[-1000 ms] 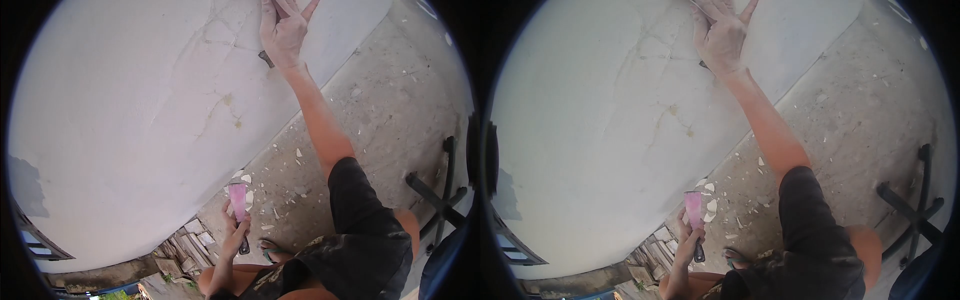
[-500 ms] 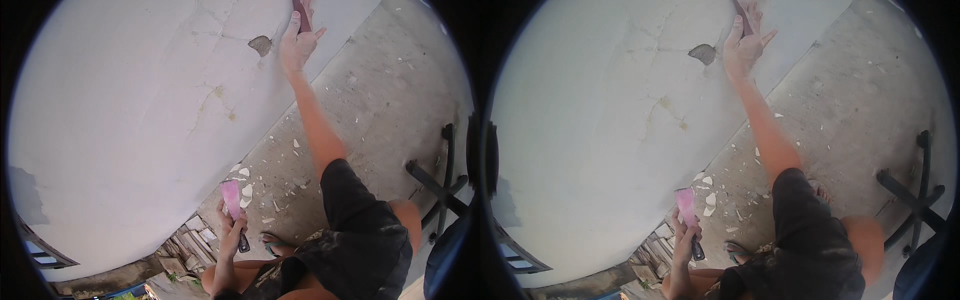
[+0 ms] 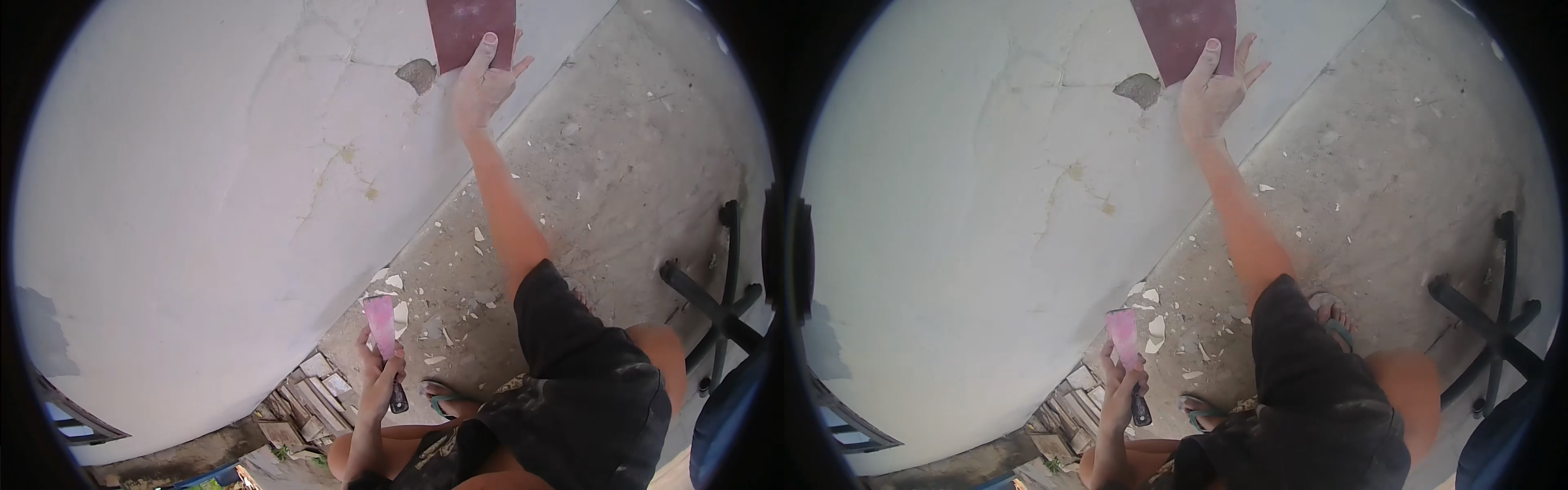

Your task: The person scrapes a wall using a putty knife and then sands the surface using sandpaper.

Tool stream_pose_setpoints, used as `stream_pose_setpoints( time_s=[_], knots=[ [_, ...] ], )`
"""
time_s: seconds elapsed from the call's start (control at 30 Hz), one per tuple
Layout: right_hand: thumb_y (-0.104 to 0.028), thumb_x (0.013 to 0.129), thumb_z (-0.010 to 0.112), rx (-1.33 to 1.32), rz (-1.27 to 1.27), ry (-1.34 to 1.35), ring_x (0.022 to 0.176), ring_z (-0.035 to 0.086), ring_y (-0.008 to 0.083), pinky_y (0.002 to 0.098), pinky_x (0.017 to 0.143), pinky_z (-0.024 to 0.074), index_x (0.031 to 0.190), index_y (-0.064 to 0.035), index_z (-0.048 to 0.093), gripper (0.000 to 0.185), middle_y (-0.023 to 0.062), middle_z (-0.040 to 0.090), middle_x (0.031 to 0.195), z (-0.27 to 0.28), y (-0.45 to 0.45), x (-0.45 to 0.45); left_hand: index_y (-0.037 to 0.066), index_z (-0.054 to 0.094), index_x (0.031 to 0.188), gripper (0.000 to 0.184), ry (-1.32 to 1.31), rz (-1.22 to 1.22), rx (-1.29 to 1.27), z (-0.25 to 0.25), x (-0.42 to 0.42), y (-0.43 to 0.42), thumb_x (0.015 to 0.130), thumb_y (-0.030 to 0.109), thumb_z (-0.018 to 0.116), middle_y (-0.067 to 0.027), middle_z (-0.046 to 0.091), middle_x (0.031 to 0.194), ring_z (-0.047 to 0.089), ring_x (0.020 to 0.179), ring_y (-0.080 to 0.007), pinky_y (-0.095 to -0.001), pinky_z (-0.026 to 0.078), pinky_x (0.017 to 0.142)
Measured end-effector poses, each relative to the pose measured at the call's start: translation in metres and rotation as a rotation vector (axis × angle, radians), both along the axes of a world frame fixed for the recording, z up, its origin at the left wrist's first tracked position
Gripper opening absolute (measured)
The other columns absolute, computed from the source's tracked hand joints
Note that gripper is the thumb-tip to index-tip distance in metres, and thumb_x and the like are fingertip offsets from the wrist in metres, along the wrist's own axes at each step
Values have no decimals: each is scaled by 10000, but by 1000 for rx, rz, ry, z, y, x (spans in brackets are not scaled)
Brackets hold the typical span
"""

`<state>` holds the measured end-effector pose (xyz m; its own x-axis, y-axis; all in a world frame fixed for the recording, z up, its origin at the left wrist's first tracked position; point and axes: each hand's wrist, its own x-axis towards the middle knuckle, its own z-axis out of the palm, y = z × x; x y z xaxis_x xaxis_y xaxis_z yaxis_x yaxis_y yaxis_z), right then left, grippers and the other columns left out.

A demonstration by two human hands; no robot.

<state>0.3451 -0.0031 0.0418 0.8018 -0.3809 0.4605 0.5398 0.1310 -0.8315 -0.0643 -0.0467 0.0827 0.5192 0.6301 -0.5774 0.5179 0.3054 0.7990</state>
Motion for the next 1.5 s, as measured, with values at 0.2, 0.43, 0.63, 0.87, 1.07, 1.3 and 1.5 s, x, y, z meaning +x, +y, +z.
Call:
stream_pose_setpoints(
  time_s=[0.2,0.43,0.63,0.87,1.07,1.3,1.5],
  knots=[
    [-198,957,543,344,166,-138,1223,503,260,450,1086,245,1200,84,562,373,196,590,1227,23,-12,-67,130,85,1431,696,-1,-17,-14,-8,-10,9,922,114,559,-31,487,975,435,690,-64,-216,374,563],
    [-365,949,564,240,120,54,988,583,197,284,851,445,1133,5,639,420,109,628,1146,11,-53,21,106,132,1410,670,31,8,-1,-17,-17,16,889,92,553,-32,481,954,440,677,-64,-210,370,553],
    [-255,956,541,-321,-246,-123,1209,475,277,354,996,404,1268,-160,607,333,108,511,1386,15,-24,42,110,195,1378,651,39,13,-28,-17,-14,15,829,28,534,-31,462,945,452,674,-70,-207,378,543],
    [-97,908,515,-235,277,-827,1321,431,292,406,1101,322,1270,-126,600,372,53,522,1382,35,31,-77,100,197,1375,605,44,-34,-34,-17,-8,16,891,107,560,-23,473,921,436,659,-65,-213,373,547],
    [-66,906,511,-374,264,-932,1328,428,301,414,1130,273,1263,-91,602,369,76,524,1379,26,-5,2,103,215,1364,601,19,-13,-11,0,-5,11,861,63,542,-32,468,926,447,656,-69,-212,378,541],
    [-96,900,515,-171,285,-759,1358,377,282,423,1146,252,1295,-117,580,401,61,491,1409,40,35,-62,98,231,1354,589,25,-55,-46,-12,-4,11,856,47,541,-43,462,940,455,654,-71,-207,385,541],
    [-97,896,521,-555,478,-1158,1303,455,156,346,1149,312,1253,-219,610,387,-61,527,1369,32,12,-70,81,231,1350,581,-39,7,26,10,-7,5,863,56,547,-40,468,952,458,654,-73,-214,392,544]
  ],
)
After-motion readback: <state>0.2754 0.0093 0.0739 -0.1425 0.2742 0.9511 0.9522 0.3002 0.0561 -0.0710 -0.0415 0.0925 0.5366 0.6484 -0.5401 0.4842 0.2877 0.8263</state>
